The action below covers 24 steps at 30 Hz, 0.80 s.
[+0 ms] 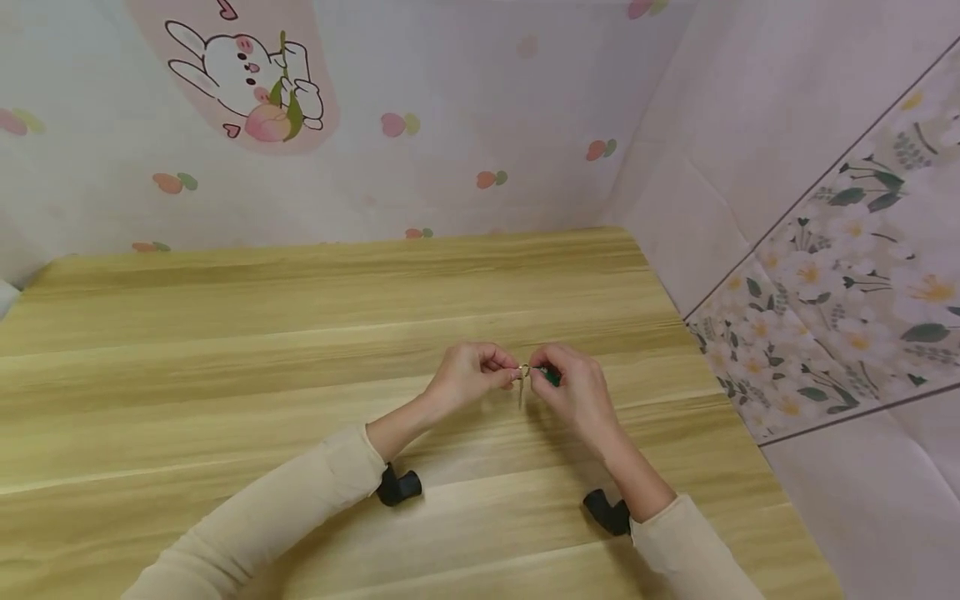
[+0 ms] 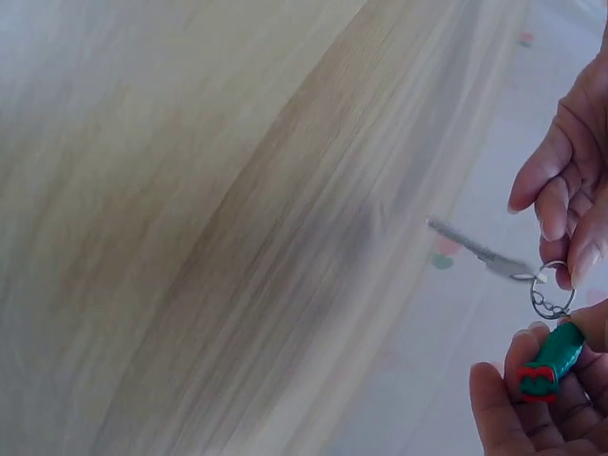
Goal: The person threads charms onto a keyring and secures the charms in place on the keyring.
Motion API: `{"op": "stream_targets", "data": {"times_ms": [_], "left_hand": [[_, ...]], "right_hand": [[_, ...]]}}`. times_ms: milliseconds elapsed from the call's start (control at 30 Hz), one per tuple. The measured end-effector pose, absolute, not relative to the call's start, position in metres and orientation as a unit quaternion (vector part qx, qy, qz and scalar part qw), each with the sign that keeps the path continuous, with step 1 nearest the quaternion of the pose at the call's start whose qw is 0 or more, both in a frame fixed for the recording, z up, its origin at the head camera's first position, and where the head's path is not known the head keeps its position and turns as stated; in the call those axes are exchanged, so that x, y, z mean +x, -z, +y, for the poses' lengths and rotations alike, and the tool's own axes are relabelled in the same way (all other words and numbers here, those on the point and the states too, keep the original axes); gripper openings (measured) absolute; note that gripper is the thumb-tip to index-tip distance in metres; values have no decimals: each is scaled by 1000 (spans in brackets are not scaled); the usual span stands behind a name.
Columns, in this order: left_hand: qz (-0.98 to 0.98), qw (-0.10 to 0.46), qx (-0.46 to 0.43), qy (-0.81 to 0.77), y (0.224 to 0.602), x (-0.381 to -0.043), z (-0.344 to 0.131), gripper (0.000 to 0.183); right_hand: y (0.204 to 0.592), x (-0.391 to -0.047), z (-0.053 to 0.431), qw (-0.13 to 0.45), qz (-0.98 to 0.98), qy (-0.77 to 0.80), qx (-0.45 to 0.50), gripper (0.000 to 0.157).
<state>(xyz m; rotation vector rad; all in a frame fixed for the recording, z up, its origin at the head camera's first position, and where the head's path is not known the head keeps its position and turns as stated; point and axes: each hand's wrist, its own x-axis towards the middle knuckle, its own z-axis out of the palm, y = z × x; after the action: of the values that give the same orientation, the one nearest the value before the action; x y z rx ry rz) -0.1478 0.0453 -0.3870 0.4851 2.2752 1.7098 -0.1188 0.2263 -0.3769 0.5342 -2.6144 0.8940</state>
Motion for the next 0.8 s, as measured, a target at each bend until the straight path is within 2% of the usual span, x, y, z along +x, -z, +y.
{"op": "stream_targets", "data": {"times_ms": [200, 467, 800], "left_hand": [[780, 126, 169, -589, 385, -144, 42, 9], [788, 105, 178, -580, 383, -140, 40, 10], [805, 89, 188, -556, 380, -137, 37, 10]], "right_hand": [[377, -115, 224, 129, -911, -361, 152, 11], [378, -110, 216, 176, -901, -370, 146, 11], [378, -109, 214, 157, -898, -389, 129, 5]]}}
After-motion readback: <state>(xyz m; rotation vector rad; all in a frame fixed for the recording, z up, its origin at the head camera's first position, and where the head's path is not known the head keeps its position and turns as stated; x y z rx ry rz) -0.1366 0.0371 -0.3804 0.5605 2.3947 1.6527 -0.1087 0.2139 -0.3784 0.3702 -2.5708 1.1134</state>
